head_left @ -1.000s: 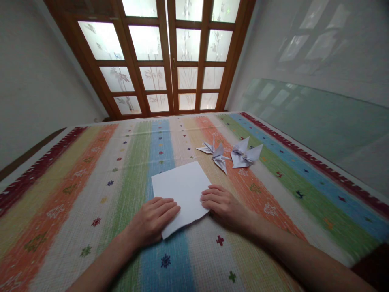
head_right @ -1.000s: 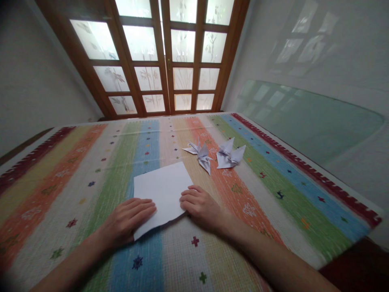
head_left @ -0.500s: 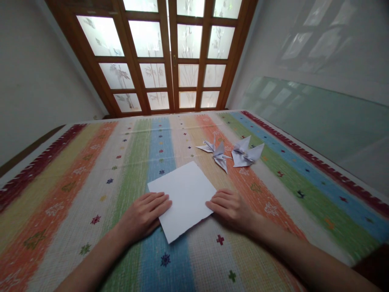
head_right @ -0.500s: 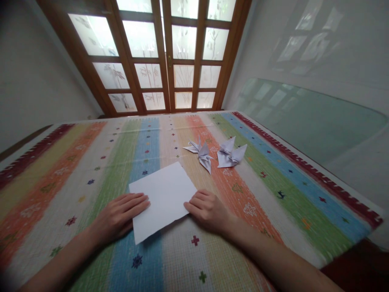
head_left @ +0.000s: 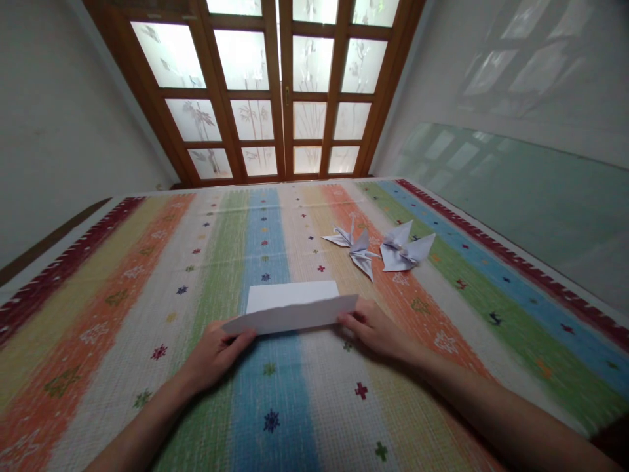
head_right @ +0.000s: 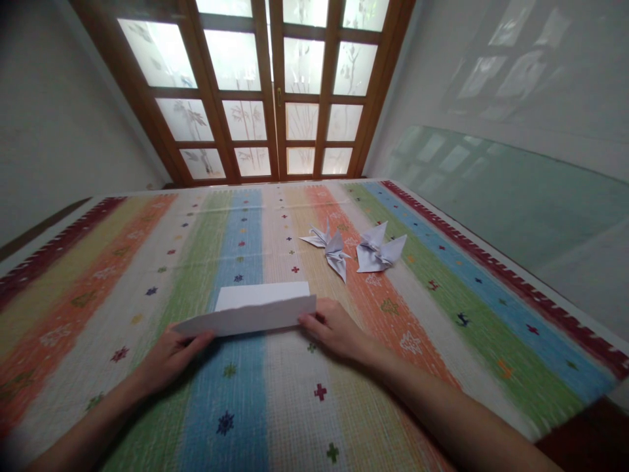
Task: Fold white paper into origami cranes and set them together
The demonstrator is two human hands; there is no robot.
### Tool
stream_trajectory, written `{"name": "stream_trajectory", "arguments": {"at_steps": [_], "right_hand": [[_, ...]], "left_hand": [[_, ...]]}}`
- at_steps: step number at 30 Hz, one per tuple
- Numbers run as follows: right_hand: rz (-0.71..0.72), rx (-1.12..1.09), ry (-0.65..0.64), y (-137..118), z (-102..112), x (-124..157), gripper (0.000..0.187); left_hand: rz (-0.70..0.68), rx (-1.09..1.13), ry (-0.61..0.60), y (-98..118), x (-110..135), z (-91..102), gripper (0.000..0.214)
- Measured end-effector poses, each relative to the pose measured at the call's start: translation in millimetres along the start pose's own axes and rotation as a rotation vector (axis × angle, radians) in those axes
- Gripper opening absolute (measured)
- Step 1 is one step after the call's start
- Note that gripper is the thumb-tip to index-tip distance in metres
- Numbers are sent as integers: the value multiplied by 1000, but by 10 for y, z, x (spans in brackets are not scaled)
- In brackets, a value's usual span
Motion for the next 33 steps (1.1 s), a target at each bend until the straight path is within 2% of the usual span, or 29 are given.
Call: {"name": "stream_trajectory", "arguments": {"at_steps": [2, 3, 5, 6, 8, 10, 12, 14, 17, 19, 25, 33], "right_hand": [[-161, -9, 68, 51, -47, -65, 27], [-223, 0, 107, 65, -63, -94, 23], [-308, 61, 172, 80, -87, -138, 20], [-326, 110, 187, 80, -98, -153, 28], [-301, 214, 186, 64, -126, -170, 46], [-225, 288, 155, 34, -166, -171, 53], [-166, 325, 129, 12, -201, -159, 52], [-145, 352, 118, 1, -220, -145, 52], [-138, 368, 102, -1, -237, -133, 53], [-131, 359, 100, 5, -248, -124, 52], [-95, 327, 139, 33, -271, -94, 47], [-95, 342, 127, 16, -263, -108, 38]], "left_hand": [[193, -39, 86, -15, -35, -14, 49], [269, -47, 152, -18, -53, -13, 46], [359, -39, 264, -14, -93, -20, 35], [385, -52, 325, -10, -113, -21, 39], [369, -157, 424, 30, -150, -30, 56], [238, -333, 460, 127, -189, -76, 57], [53, -489, 395, 248, -225, -183, 48], [-75, -574, 264, 341, -254, -322, 42], [-79, -646, 80, 385, -298, -501, 43], [-52, -663, 17, 378, -323, -571, 44], [-42, -625, -4, 338, -374, -612, 49], [-18, -638, -44, 305, -381, -639, 52]]}}
Point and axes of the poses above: each hand's wrist, its own x-axis away from the middle knuckle, its own z-axis out of the back of the hand, y = z × x, the point moved 4 cm from there along -x, towards the middle knuckle, and after that the axes turned 10 degrees about z, right-handed, at the moved point
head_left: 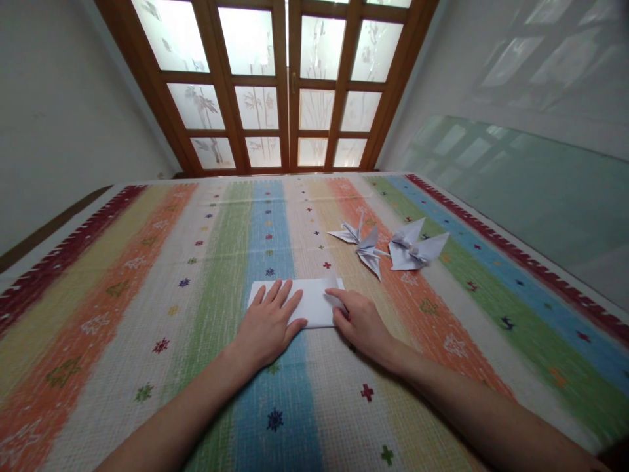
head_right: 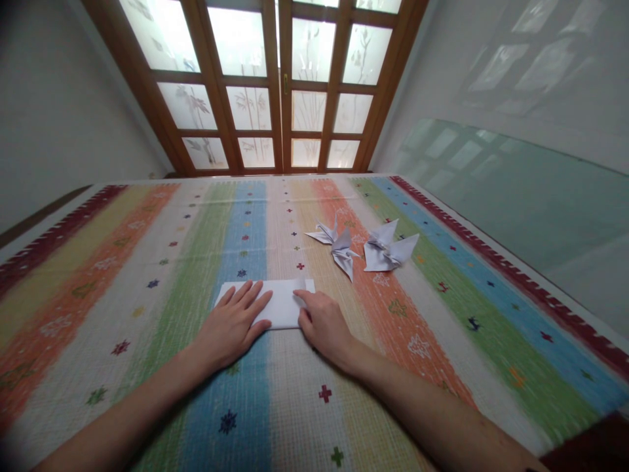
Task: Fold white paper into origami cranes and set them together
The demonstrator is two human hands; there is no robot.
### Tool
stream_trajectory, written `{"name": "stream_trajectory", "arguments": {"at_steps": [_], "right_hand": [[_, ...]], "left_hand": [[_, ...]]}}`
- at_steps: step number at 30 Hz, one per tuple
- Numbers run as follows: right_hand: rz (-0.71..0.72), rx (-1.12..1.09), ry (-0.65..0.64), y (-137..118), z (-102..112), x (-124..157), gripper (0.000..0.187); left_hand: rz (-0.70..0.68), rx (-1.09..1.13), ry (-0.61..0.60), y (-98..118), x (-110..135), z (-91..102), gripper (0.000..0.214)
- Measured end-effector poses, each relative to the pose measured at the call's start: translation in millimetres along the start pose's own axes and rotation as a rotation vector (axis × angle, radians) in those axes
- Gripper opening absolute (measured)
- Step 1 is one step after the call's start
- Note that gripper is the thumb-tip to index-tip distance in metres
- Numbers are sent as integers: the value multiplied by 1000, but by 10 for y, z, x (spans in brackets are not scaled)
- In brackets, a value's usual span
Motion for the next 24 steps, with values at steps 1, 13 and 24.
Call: {"name": "stream_trajectory", "arguments": {"at_steps": [1, 13, 24], "right_hand": [[2, 3, -3, -2, -2, -1, 37], [35, -333, 357, 29, 399, -77, 18], [-242, -545, 585, 146, 695, -403, 18]], "left_hand": [[-1, 5, 4, -1, 0, -9, 52], [144, 444, 452, -440, 8, 393, 107], [342, 1409, 133, -494, -68, 453, 104]]}}
Point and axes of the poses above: each hand's wrist, its own x-axis away from the middle knuckle, its own z-axis out of the back of the hand, y = z × x, the point moved 4 cm from there along -x, towards the middle knuckle, and after that the axes turned 10 degrees about z, right-handed, at the moved point
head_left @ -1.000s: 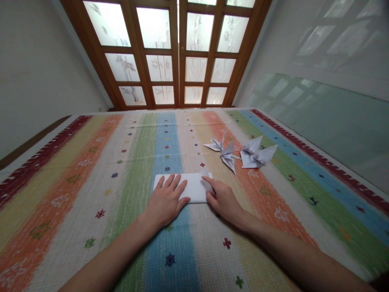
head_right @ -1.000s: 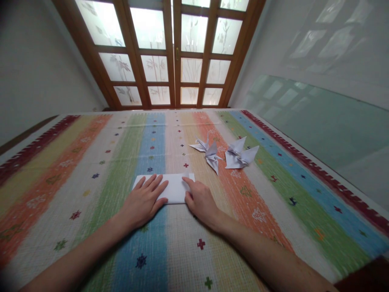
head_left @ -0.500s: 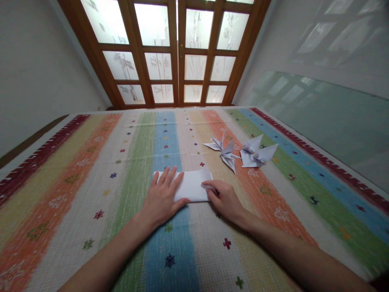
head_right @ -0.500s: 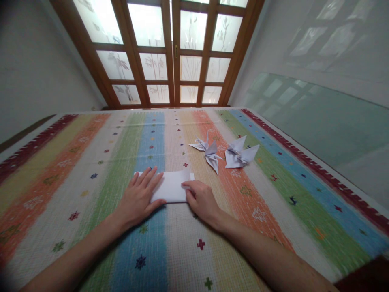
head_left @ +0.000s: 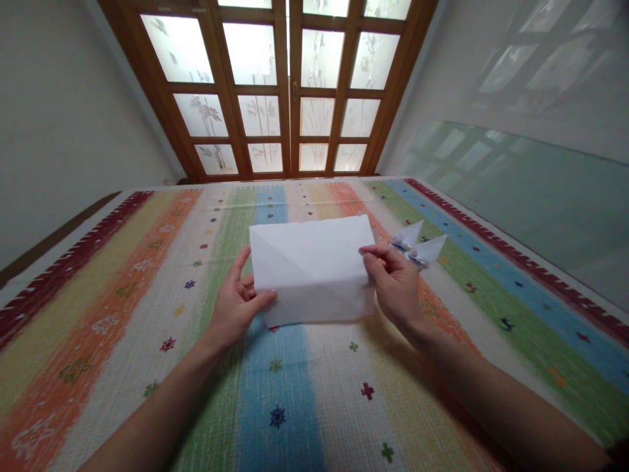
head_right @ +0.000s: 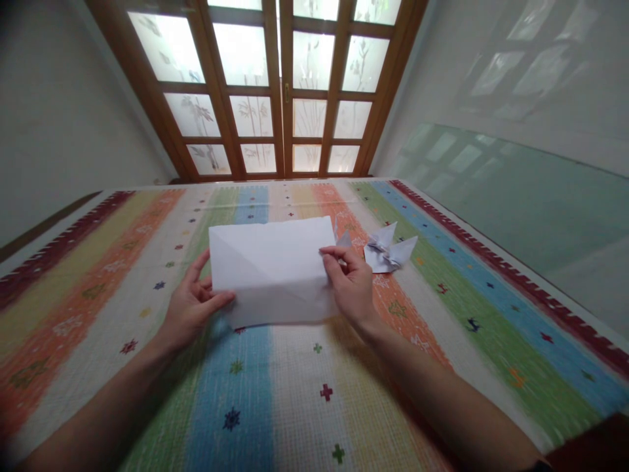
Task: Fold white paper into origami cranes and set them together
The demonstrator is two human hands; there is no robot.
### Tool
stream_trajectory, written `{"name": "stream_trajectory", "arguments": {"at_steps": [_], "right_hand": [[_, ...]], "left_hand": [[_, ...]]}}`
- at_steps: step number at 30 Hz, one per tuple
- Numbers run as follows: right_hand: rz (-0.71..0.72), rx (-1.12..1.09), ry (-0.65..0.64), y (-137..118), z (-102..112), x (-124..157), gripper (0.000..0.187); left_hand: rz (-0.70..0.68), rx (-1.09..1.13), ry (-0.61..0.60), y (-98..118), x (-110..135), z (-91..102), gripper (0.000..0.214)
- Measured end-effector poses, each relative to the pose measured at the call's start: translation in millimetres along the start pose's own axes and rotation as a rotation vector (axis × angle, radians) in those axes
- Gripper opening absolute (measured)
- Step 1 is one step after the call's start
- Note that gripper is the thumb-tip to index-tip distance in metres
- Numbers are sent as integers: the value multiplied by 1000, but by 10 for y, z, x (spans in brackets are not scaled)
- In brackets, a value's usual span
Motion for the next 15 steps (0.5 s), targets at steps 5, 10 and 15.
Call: {"name": "stream_trajectory", "arguments": {"at_steps": [5, 10, 15], "right_hand": [[-107, -110, -139, 86, -63, 67, 32], [-124, -85, -215, 77, -76, 115, 41], [-75, -106, -180, 80, -104, 150, 50]], "left_hand": [[110, 135, 103, 52, 73, -43, 101], [132, 161, 157, 110, 110, -74, 104], [126, 154, 311, 116, 111, -27, 93]]}}
Point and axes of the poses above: each hand's wrist, its own x-axis away from the middle knuckle, its own z-axis out of the back of the hand, y = z × x, the point moved 4 cm from there along -x, towards the middle knuckle, and after that the axes turned 10 degrees about z, right-handed, at the moved point
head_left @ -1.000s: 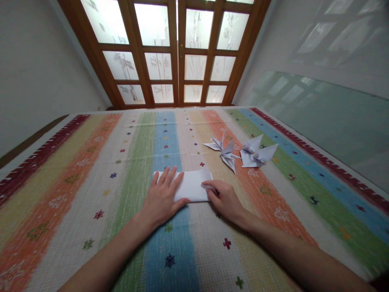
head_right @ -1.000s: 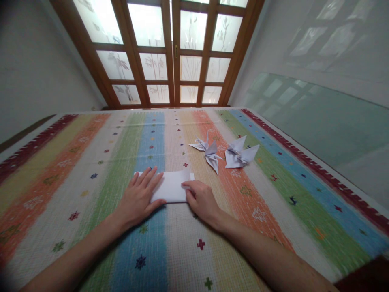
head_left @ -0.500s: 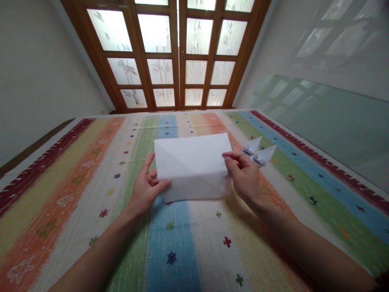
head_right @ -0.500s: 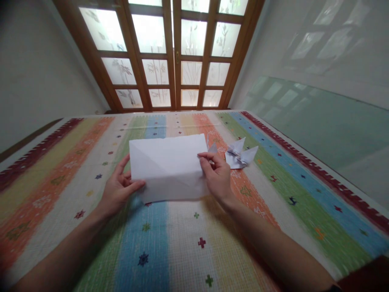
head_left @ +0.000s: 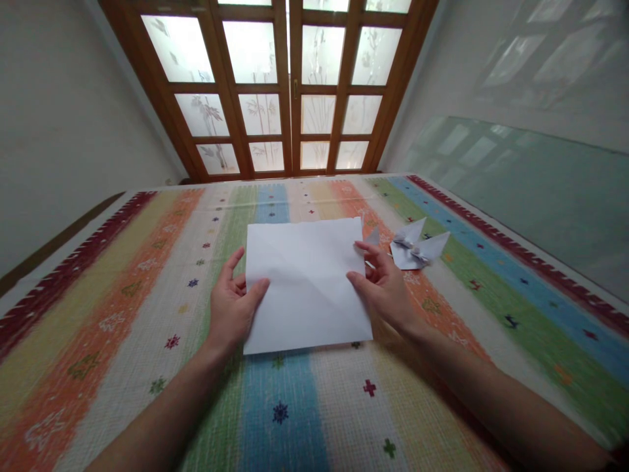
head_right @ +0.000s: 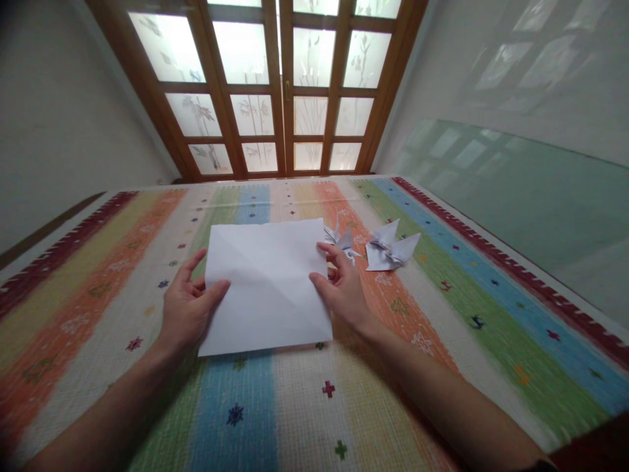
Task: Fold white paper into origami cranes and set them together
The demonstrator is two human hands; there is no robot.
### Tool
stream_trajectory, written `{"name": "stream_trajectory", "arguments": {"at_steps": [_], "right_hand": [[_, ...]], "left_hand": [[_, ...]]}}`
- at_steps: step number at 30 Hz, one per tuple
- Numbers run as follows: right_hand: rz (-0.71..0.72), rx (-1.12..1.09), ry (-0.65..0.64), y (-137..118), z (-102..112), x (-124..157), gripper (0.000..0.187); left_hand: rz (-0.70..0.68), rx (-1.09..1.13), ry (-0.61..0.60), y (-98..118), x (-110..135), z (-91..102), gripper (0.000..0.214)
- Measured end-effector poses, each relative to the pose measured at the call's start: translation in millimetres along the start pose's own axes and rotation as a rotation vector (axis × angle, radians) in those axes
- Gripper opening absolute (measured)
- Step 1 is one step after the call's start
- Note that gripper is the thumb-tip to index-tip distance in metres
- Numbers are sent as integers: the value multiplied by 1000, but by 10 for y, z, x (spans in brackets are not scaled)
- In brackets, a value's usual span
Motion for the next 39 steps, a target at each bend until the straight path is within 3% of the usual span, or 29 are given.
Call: {"name": "stream_trajectory", "arguments": {"at_steps": [3, 7, 10, 16, 18, 21, 22, 24, 27, 30, 32, 34, 39], "right_hand": [[26, -68, -10, 8, -44, 28, 63], [45, -119, -36, 3, -93, 75, 76], [55, -131, -70, -6, -120, 114, 78], [49, -16, -85, 62, -91, 85, 78], [32, 1, -70, 125, -59, 44, 81], [120, 87, -53, 151, -15, 1, 85], [177, 140, -47, 133, -2, -1, 87], [324, 274, -21, 64, 23, 19, 93], [614, 529, 14, -67, 40, 123, 94], [838, 751, -226, -76, -65, 281, 75], [928, 791, -483, -19, -172, 400, 57], [988, 774, -658, 30, -258, 496, 47], [878, 663, -812, 118, -350, 503, 41]], "left_hand": [[28, -17, 61, 0, -19, 36, 84], [124, 14, 10, -29, -30, 32, 65], [111, -3, 5, -48, -17, 4, 51], [79, -25, 109, -48, -15, 8, 41], [-56, -121, 196, 55, -9, 83, 33], [-508, -373, 327, 297, 75, 186, 17], [-701, -456, 293, 360, 123, 174, 12], [-1068, -614, 99, 394, 237, 89, 7], [-1381, -840, -201, 238, 365, -60, 10], [-1429, -1034, -246, 7, 397, -151, 14], [-1406, -1107, -240, -137, 407, -182, 17], [-1386, -1125, -243, -244, 433, -199, 19], [-1347, -1108, -296, -272, 538, -245, 18]]}}
Point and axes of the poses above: each hand's wrist, its own x-axis away from the middle knuckle, its own z-axis out of the back of the hand, y = z × x, the point moved 4 cm from there along -x, towards the middle knuckle, and after that the axes turned 10 degrees about z, right-handed, at the moved point
